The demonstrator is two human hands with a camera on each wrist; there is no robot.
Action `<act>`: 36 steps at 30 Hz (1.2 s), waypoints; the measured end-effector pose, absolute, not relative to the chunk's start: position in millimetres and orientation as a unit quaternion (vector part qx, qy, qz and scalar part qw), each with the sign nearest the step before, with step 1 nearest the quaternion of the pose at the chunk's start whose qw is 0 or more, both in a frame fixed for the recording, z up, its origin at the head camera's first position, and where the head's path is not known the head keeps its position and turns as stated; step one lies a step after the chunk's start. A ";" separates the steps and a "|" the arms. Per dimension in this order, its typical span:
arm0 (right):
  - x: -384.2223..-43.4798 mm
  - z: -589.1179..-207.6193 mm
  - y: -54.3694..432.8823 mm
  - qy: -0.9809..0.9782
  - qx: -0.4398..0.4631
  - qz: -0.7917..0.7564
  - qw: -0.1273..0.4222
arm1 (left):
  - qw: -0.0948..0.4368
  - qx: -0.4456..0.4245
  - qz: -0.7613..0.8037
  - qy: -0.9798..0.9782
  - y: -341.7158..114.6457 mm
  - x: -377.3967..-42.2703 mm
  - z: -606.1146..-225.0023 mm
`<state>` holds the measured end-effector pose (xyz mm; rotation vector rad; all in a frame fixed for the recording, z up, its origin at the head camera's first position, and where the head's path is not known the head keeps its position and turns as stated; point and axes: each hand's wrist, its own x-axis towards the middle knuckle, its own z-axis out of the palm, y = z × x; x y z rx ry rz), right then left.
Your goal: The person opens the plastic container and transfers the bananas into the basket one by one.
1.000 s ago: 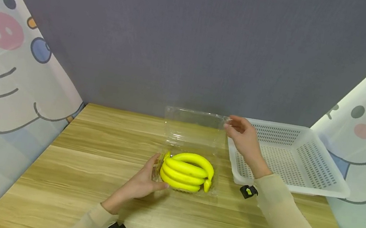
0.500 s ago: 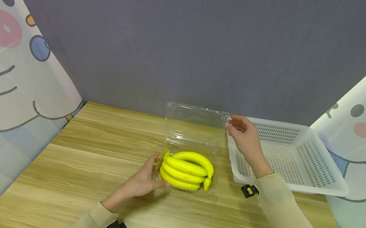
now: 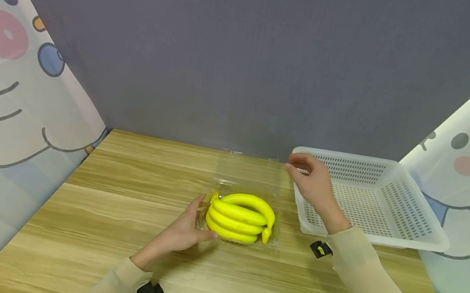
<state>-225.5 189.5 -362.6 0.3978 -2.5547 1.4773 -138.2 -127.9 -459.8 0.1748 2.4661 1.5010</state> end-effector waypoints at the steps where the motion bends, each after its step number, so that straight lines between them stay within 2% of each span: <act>1: -224.2 -362.3 188.9 -0.856 0.137 0.491 0.084 | 0.124 0.060 0.515 0.846 -127.8 -138.2 -459.8; 10: -213.5 -361.4 184.8 -0.867 0.159 0.466 0.073 | 0.122 0.059 0.511 0.849 -126.0 -139.3 -459.7; 36: -186.2 -360.1 168.7 -0.896 0.241 0.357 0.112 | 0.117 0.069 0.495 0.858 -126.2 -137.9 -457.5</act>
